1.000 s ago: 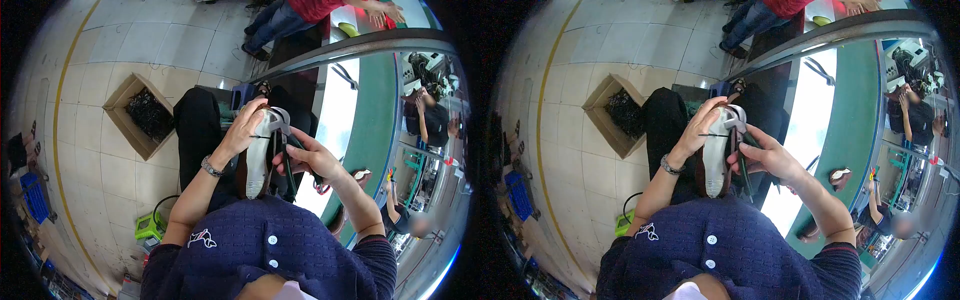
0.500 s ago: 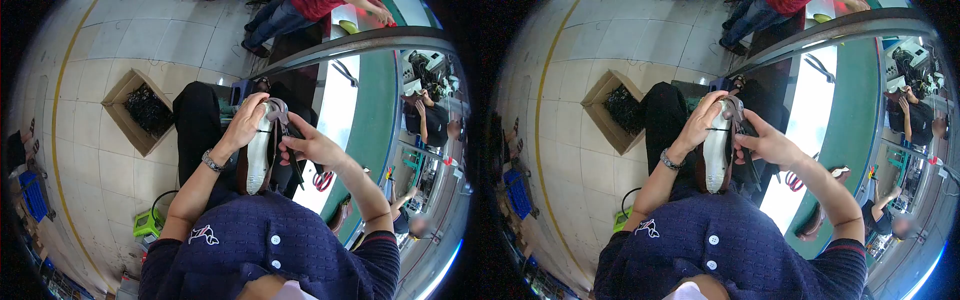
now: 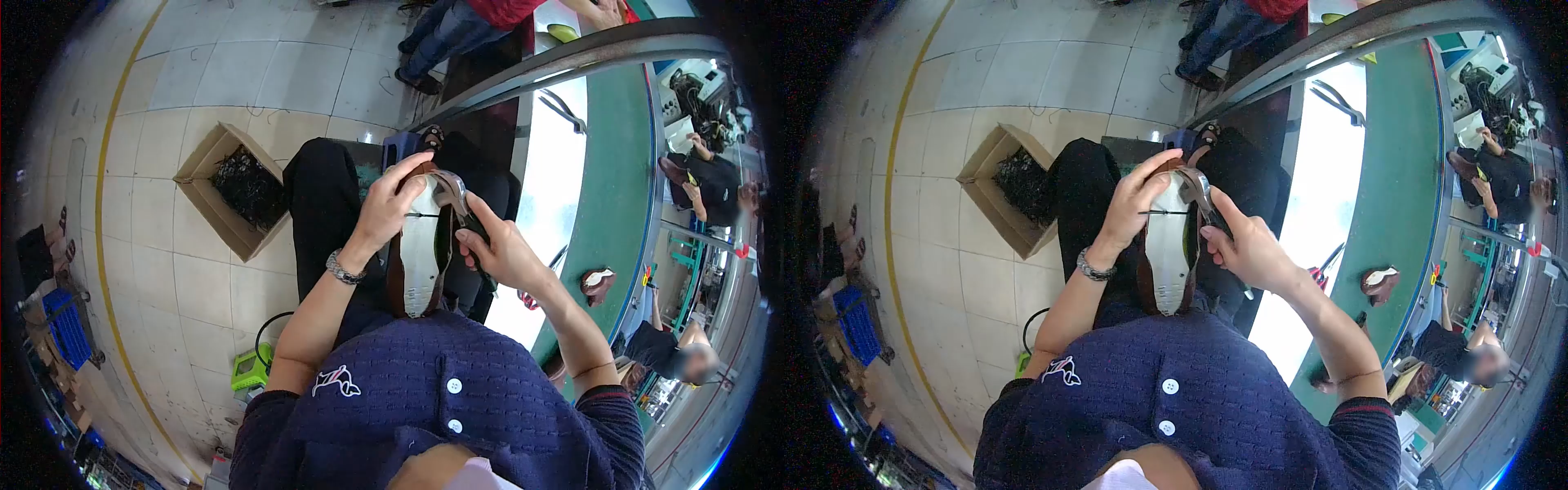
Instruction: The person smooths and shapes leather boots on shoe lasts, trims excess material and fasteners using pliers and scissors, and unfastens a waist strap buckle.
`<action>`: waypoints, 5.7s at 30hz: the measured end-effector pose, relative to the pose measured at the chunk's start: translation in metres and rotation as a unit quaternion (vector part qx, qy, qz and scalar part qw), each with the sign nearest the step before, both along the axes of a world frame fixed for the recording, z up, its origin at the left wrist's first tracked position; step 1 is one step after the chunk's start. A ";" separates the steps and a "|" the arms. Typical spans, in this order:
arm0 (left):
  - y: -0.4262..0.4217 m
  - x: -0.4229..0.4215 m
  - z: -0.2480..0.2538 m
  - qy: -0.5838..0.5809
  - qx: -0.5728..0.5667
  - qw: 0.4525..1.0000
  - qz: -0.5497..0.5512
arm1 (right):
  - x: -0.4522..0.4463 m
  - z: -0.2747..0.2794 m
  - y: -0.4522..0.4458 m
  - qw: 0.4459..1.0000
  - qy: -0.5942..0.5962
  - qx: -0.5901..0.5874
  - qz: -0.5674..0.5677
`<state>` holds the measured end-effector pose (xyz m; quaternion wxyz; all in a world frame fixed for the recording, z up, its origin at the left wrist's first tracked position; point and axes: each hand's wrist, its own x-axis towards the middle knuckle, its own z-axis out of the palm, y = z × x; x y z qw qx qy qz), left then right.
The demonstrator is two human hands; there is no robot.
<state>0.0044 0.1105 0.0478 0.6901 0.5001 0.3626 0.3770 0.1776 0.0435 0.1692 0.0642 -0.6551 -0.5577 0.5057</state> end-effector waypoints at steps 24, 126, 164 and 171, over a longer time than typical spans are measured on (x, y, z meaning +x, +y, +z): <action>0.010 -0.002 0.000 0.095 0.082 0.992 0.033 | -0.008 0.000 0.020 0.947 -0.201 0.239 0.075; -0.017 0.292 0.077 0.008 0.160 0.961 -0.227 | 0.171 0.002 -0.148 0.798 0.103 0.302 -0.511; -0.052 0.259 0.092 -0.032 0.097 0.971 -0.217 | 0.194 0.044 -0.146 0.928 0.223 0.004 -0.299; -0.055 0.262 0.090 -0.001 0.126 0.976 -0.177 | 0.198 0.059 -0.139 0.958 0.121 -0.004 -0.260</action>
